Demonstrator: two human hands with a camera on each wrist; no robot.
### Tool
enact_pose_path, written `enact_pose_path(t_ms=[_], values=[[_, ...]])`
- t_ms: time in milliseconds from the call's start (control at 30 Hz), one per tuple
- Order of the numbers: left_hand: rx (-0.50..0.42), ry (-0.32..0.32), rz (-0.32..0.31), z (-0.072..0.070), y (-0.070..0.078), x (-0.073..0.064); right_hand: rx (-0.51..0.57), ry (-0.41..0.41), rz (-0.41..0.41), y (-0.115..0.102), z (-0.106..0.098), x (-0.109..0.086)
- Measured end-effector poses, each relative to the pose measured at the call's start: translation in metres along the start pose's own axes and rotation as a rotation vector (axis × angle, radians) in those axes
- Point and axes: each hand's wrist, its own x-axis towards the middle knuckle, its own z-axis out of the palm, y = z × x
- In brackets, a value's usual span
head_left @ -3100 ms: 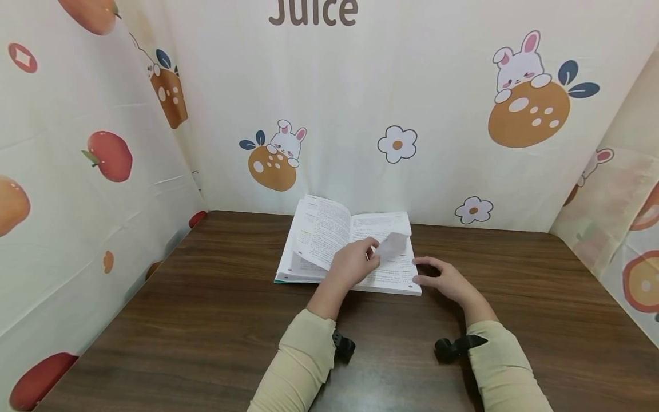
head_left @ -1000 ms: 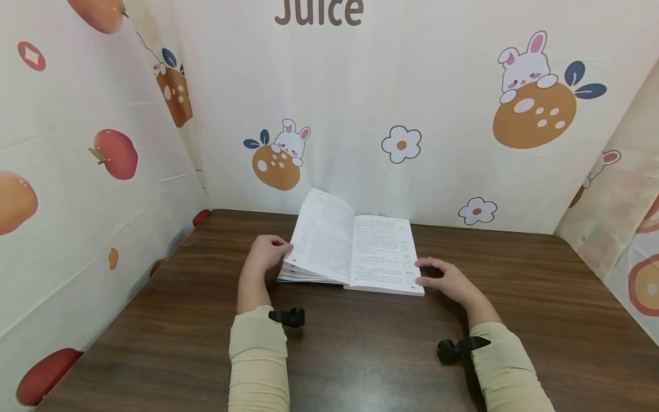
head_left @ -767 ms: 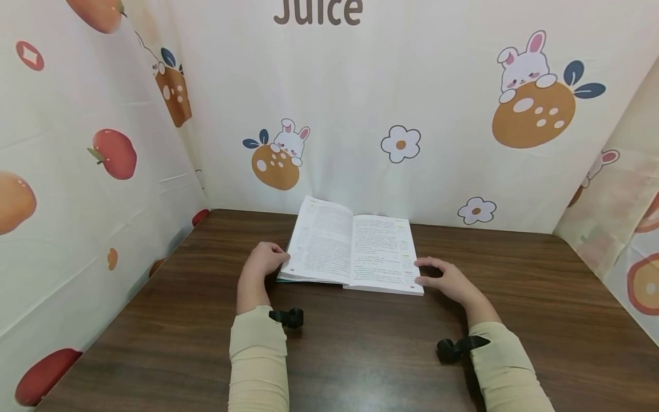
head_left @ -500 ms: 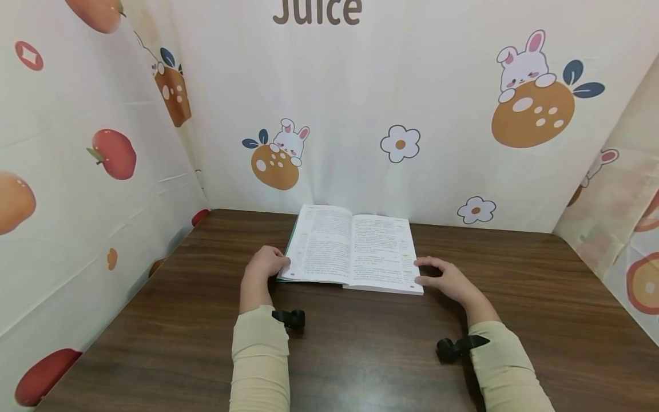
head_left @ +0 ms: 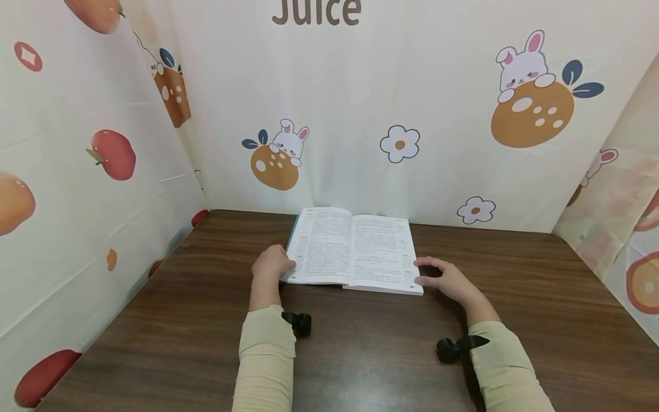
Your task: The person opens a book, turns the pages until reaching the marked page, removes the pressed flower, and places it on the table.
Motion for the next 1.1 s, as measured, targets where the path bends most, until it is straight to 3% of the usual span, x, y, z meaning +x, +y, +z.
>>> enact_pose_path(t_ms=[67, 167, 267, 333, 400, 567, 1100], values=[[0.041, 0.048, 0.095, 0.005, 0.011, 0.0, -0.001, 0.003, -0.001, 0.0, 0.0, 0.0], [0.112, 0.065, 0.332, 0.015, 0.032, 0.0, 0.006, 0.008, -0.007, 0.002, 0.001, -0.001], [0.168, -0.022, 0.561, 0.027, 0.052, -0.003, 0.011, 0.011, -0.008, 0.002, 0.001, -0.001], [0.196, -0.082, 0.63, 0.035, 0.062, -0.006, 0.009, 0.009, -0.01, 0.002, 0.002, 0.0], [0.209, -0.123, 0.639, 0.041, 0.068, -0.009, 0.007, 0.007, -0.006, 0.002, 0.003, 0.0], [0.186, -0.157, 0.568, 0.047, 0.071, -0.012, 0.005, 0.009, -0.002, 0.0, 0.003, 0.001], [-0.075, -0.224, 0.457, 0.056, 0.064, -0.005, -0.004, 0.01, 0.01, 0.0, 0.001, 0.0]])
